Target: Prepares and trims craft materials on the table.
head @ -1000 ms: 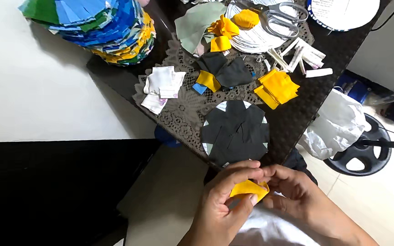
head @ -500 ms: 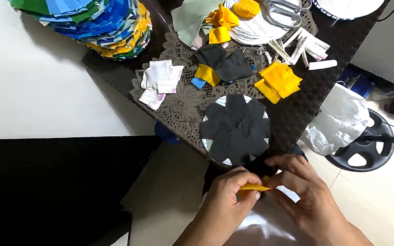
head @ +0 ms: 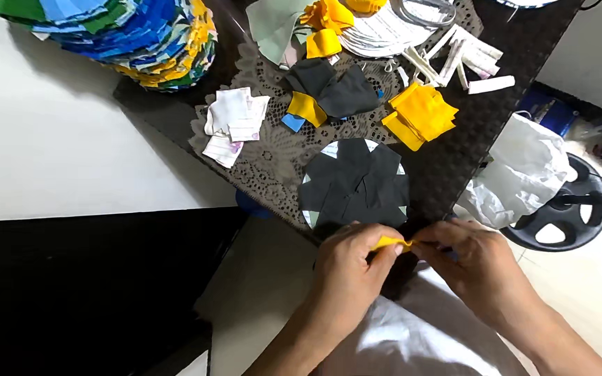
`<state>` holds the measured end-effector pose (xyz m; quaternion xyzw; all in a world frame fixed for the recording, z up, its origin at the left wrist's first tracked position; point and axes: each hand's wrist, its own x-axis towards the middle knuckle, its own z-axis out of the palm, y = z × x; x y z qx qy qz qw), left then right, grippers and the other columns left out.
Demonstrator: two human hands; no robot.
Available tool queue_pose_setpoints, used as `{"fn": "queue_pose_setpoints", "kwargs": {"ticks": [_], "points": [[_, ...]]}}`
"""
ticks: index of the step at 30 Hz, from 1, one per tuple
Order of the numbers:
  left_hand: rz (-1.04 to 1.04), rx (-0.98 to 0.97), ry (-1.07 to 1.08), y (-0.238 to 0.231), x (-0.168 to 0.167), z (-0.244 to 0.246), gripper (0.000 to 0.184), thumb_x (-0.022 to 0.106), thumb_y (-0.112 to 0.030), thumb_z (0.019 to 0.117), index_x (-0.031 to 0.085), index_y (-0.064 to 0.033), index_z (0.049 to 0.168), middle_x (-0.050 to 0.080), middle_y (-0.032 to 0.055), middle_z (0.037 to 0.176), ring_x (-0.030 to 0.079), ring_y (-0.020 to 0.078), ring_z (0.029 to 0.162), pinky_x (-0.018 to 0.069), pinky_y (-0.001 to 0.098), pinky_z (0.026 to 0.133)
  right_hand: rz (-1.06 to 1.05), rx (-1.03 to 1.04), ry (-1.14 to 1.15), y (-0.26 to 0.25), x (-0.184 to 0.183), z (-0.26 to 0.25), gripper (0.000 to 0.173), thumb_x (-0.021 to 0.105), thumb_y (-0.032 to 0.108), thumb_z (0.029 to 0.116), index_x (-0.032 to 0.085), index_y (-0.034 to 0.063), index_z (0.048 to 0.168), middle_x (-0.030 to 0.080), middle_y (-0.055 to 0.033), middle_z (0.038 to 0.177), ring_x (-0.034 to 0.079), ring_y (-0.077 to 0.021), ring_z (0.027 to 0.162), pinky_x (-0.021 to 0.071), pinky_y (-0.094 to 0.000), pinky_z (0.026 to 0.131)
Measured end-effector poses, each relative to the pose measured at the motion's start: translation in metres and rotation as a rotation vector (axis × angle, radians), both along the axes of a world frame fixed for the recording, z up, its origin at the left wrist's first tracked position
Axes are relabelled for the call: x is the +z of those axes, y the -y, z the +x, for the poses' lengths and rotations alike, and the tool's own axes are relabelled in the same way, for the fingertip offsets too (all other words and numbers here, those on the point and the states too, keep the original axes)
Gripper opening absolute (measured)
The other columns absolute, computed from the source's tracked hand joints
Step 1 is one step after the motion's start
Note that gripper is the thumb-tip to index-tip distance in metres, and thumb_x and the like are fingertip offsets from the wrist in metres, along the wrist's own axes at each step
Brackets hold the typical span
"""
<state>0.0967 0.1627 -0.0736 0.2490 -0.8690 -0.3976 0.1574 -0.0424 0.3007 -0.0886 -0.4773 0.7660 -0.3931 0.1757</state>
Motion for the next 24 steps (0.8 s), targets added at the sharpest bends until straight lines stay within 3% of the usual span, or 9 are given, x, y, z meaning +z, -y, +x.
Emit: {"fn": "queue_pose_setpoints", "kwargs": {"ticks": [4, 11, 24], "points": [[-0.099, 0.075, 0.06, 0.009, 0.0, -0.011, 0.017, 0.066, -0.022, 0.0939, 0.079, -0.0118, 0.095, 0.074, -0.0018, 0.085, 0.068, 0.0013, 0.082, 0.0537, 0.0183, 0.078, 0.053, 0.02, -0.086, 0.016, 0.004, -0.015, 0.019, 0.061, 0.023, 0.0968, 0.076, 0.0135, 0.091, 0.073, -0.0009, 0.084, 0.069, -0.0176, 0.082, 0.0523, -0.0403, 0.071], [-0.12, 0.155, 0.154, 0.017, -0.003, -0.022, 0.012, 0.068, -0.021, 0.0921, 0.077, -0.0148, 0.092, 0.069, -0.0042, 0.077, 0.06, 0.0006, 0.069, 0.0481, 0.0195, 0.064, 0.136, 0.068, -0.245, 0.036, 0.012, -0.028, 0.014, 0.07, 0.02, 0.0912, 0.073, 0.0098, 0.081, 0.067, -0.0044, 0.072, 0.067, -0.0242, 0.073, 0.0489, -0.0444, 0.063], [-0.262, 0.154, 0.157, 0.022, -0.008, -0.029, 0.008, 0.07, -0.018, 0.0893, 0.077, -0.0137, 0.09, 0.067, -0.0027, 0.072, 0.06, 0.0068, 0.069, 0.0475, 0.0254, 0.063, 0.238, 0.091, -0.269, 0.048, 0.016, -0.035, 0.011, 0.076, 0.016, 0.087, 0.069, 0.0089, 0.08, 0.063, -0.0056, 0.069, 0.066, -0.0262, 0.069, 0.0482, -0.045, 0.057]]}}
